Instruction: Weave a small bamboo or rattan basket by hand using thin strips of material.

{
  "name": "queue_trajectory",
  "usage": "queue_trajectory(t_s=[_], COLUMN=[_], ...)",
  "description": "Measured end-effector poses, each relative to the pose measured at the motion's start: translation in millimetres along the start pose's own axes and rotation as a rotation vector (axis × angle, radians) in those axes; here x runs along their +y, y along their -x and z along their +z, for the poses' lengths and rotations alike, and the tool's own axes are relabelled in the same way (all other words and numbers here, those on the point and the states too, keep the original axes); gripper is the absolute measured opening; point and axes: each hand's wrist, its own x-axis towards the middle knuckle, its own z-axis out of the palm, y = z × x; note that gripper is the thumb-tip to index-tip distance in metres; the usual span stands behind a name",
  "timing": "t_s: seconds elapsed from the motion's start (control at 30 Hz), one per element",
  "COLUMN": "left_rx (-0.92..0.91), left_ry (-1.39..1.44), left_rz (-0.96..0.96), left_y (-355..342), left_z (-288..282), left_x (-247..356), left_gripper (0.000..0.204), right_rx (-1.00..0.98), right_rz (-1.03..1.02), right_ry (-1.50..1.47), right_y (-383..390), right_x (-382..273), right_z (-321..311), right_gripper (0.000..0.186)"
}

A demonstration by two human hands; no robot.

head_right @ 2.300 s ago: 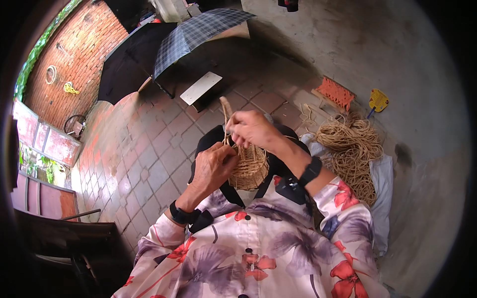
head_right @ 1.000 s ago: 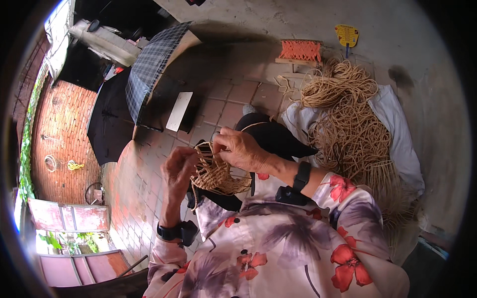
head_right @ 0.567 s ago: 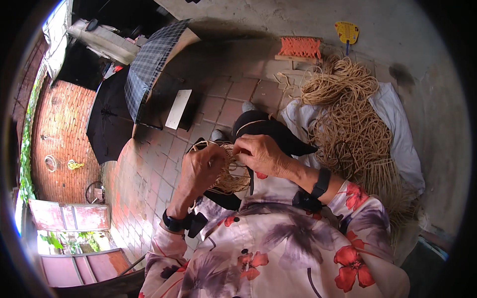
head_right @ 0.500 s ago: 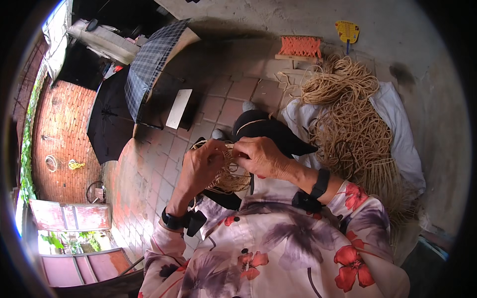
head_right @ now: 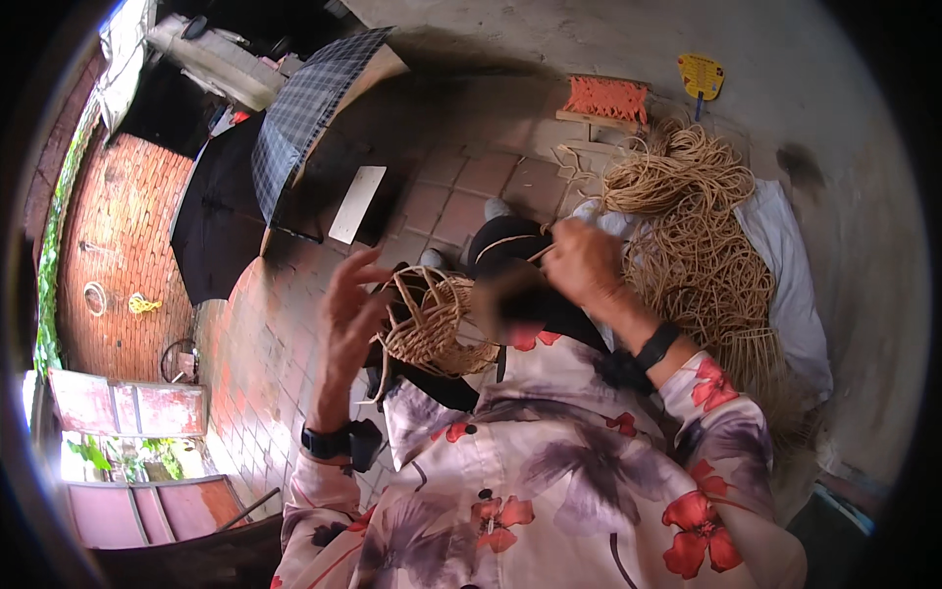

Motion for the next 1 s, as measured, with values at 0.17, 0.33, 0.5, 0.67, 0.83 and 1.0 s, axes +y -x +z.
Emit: queue_trajectory(t_s=[0.17, 0.33, 0.5, 0.67, 0.83, 1.0], left_rx=[0.144, 0.187, 0.170, 0.148, 0.208, 0.218], left_ry=[-0.097, 0.075, 0.152, 0.109, 0.045, -0.006], left_rz=[-0.108, -0.192, -0.196, -0.188, -0.182, -0.207], left_y=[37, 56, 56, 57, 61, 66], left_z=[-31, -18, -14, -14, -19, -28], left_x=[-16, -31, -30, -35, -24, -37], left_gripper=[0.024, 0.016, 0.015, 0.014, 0.014, 0.016], right_rx=[-0.013, -0.250, -0.257, -0.225, -0.088, 0.021], right_rz=[-0.382, -0.591, -0.570, -0.571, -0.088, 0.026], right_ry=[-0.127, -0.157, -0.285, -0.255, -0.095, 0.246], right_y=[-5, -1, 12, 16, 15, -2], right_x=[-21, -52, -35, -51, 19, 80], right_z=[-9, -8, 3, 0, 0, -16], right_gripper=[0.029, 0.015, 0.012, 0.011, 0.016, 0.014])
